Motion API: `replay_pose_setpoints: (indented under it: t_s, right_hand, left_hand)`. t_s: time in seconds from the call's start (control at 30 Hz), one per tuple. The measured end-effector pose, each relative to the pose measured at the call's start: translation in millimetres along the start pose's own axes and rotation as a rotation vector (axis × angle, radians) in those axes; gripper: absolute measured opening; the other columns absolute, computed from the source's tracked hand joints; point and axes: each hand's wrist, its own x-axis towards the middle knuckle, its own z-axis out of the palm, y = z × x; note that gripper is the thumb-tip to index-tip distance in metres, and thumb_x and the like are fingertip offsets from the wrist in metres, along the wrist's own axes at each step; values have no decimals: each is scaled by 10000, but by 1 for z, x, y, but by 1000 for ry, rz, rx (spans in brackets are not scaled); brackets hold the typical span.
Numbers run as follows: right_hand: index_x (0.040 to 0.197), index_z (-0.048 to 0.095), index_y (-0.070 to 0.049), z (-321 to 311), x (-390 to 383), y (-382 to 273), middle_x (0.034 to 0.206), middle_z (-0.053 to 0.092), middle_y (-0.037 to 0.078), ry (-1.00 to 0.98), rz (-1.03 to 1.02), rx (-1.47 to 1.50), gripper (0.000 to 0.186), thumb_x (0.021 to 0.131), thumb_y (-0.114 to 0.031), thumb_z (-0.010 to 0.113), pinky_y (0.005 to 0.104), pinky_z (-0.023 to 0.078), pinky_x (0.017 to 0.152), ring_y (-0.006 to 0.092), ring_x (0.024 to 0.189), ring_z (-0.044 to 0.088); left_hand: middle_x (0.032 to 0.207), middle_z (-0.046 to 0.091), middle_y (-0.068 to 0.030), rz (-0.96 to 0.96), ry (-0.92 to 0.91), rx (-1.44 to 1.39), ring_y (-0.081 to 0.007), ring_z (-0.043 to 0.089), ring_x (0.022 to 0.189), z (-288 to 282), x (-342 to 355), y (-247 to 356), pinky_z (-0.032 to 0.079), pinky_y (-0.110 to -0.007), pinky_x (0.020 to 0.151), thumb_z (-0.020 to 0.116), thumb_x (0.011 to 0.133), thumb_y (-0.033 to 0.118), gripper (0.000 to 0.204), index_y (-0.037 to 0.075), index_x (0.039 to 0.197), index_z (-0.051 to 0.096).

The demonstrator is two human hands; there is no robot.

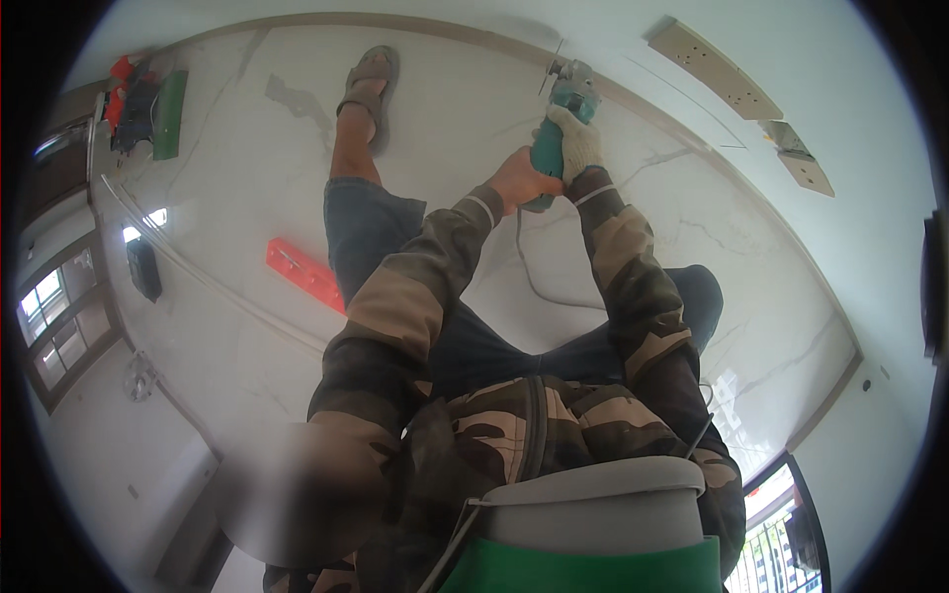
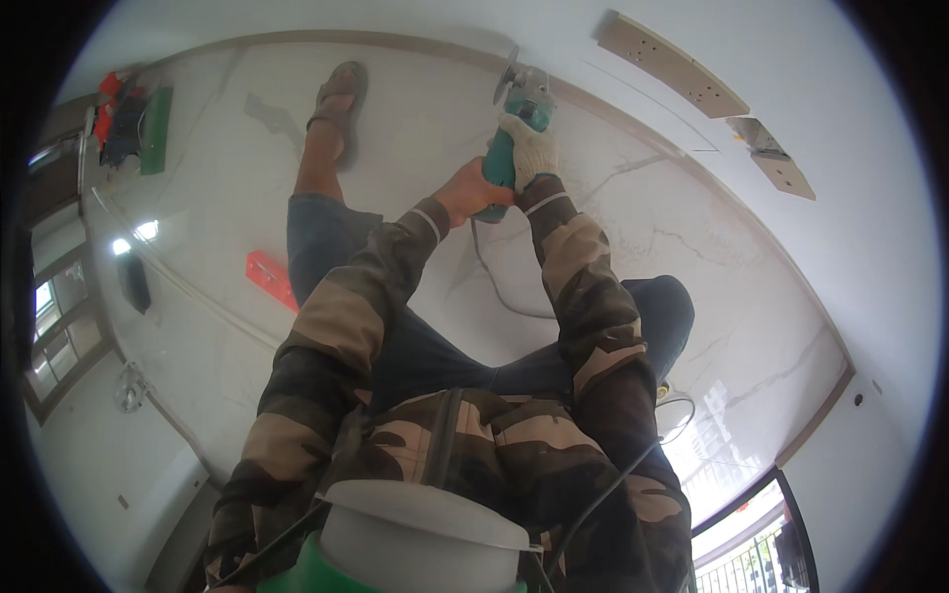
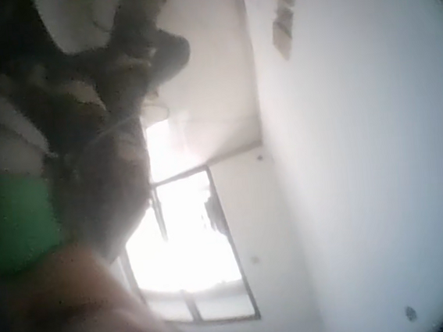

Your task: The person is marking a wall for an electrical outlet and then using tools to prepare the site for installation.

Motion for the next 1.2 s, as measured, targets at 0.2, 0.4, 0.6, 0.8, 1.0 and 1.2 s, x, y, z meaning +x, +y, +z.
replay_pose_setpoints:
  t_s: [0.2, 0.4, 0.6, 0.8, 1.0, 1.2]
  right_hand:
    - [1005, 603, 28, 2, -1, -4, 833, 608, 106, 5, -1, -9, 298, 817, -188, 686, 346, 547, 627, 234, 729, 644]
    - [1012, 597, 27, 1, 4, -3, 833, 608, 106, -16, 0, 14, 299, 821, -185, 684, 350, 547, 619, 235, 724, 641]
    - [1001, 597, 20, 0, 11, -1, 817, 606, 99, -18, -9, 11, 285, 821, -182, 684, 351, 546, 602, 233, 704, 638]
    - [987, 596, 19, 2, 14, -4, 793, 605, 99, -16, -43, 22, 270, 816, -170, 687, 343, 544, 573, 230, 669, 634]
    - [986, 599, 21, 3, 13, -7, 791, 606, 100, -4, -47, 11, 275, 813, -172, 692, 333, 543, 567, 229, 666, 633]
    - [997, 605, 24, 3, 15, -7, 811, 609, 106, 1, -49, 8, 279, 814, -169, 692, 338, 550, 580, 234, 694, 645]
  left_hand:
    - [1018, 591, -125, -13, 15, 13, -224, 628, 874, 1, 0, 6, 565, -359, 685, 765, 673, 63, 551, -32, 1135, 479]
    - [1004, 589, -125, -34, -12, -1, -222, 634, 845, 0, 0, 10, 576, -357, 654, 762, 682, 62, 546, -36, 1136, 475]
    - [986, 594, -122, -31, 4, -14, -218, 639, 823, -1, 8, 7, 581, -357, 647, 756, 687, 48, 526, -32, 1130, 484]
    - [989, 595, -119, 12, 11, 14, -214, 639, 823, -3, 13, 7, 580, -353, 648, 762, 685, 56, 532, -30, 1131, 485]
    - [1003, 594, -110, 6, -7, 5, -213, 636, 834, -2, 13, 10, 578, -351, 658, 768, 681, 60, 538, -25, 1132, 487]
    - [1004, 591, -109, 47, 18, 24, -220, 632, 849, -2, 13, 10, 571, -354, 689, 758, 678, 49, 532, -28, 1130, 488]
